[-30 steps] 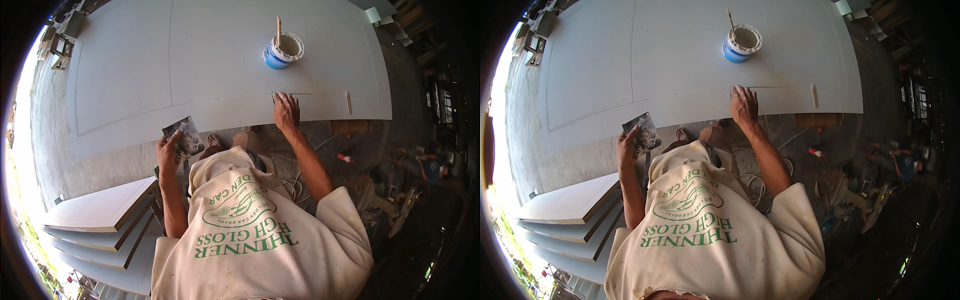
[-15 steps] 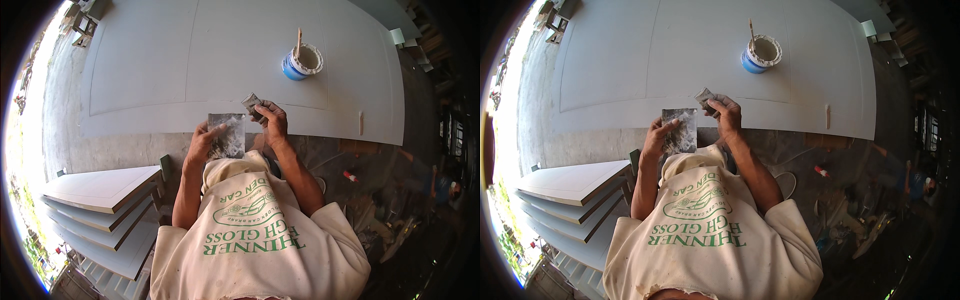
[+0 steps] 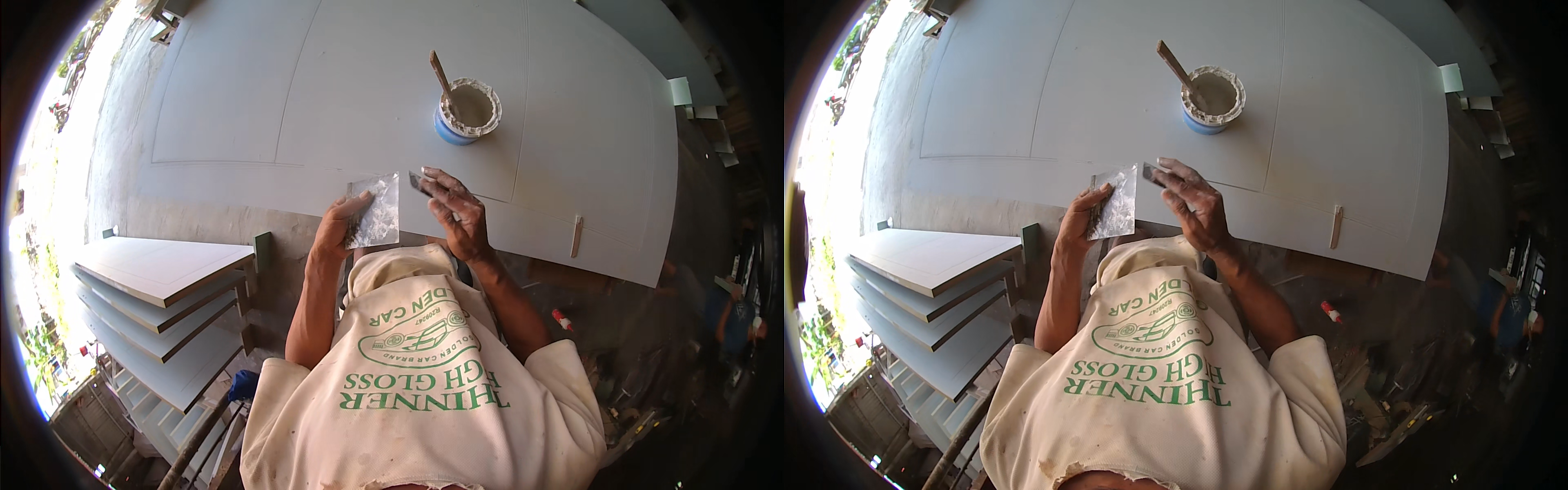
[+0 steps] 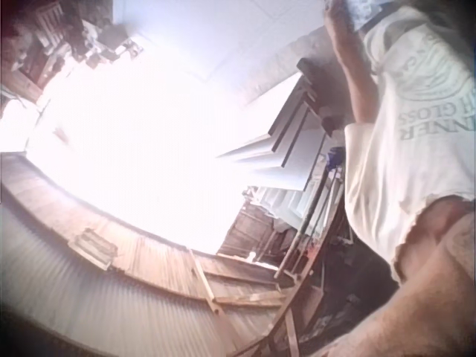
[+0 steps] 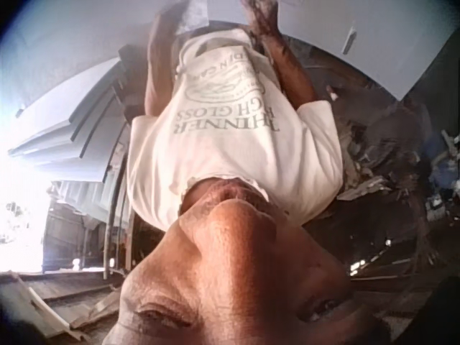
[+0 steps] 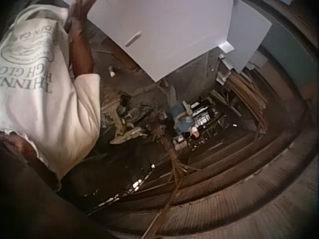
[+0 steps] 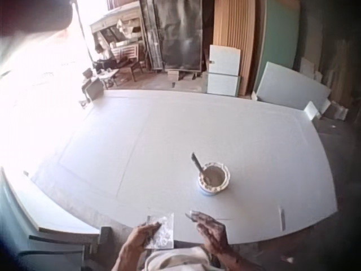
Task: The person applies a white substance from a bucket onto a wood panel using a putty knife and then sands the surface with a piece of sandpaper. They then stir the contents of the bucket and move it to a different location in the workshop.
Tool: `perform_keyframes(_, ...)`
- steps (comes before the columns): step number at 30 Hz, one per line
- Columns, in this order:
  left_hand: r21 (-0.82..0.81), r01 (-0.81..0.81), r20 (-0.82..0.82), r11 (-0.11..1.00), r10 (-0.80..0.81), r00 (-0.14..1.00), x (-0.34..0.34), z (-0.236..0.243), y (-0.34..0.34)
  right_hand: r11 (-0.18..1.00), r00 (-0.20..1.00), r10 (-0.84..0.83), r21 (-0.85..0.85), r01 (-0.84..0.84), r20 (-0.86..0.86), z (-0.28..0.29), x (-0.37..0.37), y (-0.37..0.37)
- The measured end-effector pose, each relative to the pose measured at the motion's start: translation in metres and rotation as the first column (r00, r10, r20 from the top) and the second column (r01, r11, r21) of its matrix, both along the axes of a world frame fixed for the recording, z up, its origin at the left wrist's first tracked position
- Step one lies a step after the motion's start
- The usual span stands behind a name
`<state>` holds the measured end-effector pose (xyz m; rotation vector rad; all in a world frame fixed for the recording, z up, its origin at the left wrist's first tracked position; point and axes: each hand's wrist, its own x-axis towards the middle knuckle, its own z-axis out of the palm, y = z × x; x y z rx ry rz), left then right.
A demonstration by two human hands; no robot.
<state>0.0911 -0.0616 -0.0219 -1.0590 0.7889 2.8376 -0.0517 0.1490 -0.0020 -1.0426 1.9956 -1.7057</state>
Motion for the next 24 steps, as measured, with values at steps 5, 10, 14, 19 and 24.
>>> perform_keyframes(5, -0.006, -0.082, -0.083, 0.997, 0.081, 0.993, -0.023, 0.014, 0.037, 0.978, 0.943, 0.207, 0.078, -0.193, -0.259, -0.014, -0.012, 0.017)
perform_keyframes(10, -0.107, -0.142, -0.011, 0.984, 0.142, 0.990, -0.022, 0.001, 0.060, 0.941, 0.915, 0.317, 0.207, -0.269, -0.250, -0.013, -0.027, 0.047)
perform_keyframes(14, -0.083, -0.151, -0.015, 0.985, 0.150, 0.989, -0.020, -0.003, 0.056, 0.862, 0.806, 0.459, 0.408, -0.301, -0.374, -0.014, -0.045, 0.064)
perform_keyframes(19, -0.394, 0.110, 0.138, 0.912, -0.059, 0.989, -0.032, 0.015, 0.035, 0.903, 0.748, 0.393, 0.377, -0.206, -0.534, 0.016, -0.048, 0.047)
perform_keyframes(24, -0.500, 0.258, 0.177, 0.827, -0.194, 0.965, -0.033, 0.017, 0.014, 0.863, 0.655, 0.431, 0.495, -0.099, -0.621, 0.012, -0.021, 0.024)
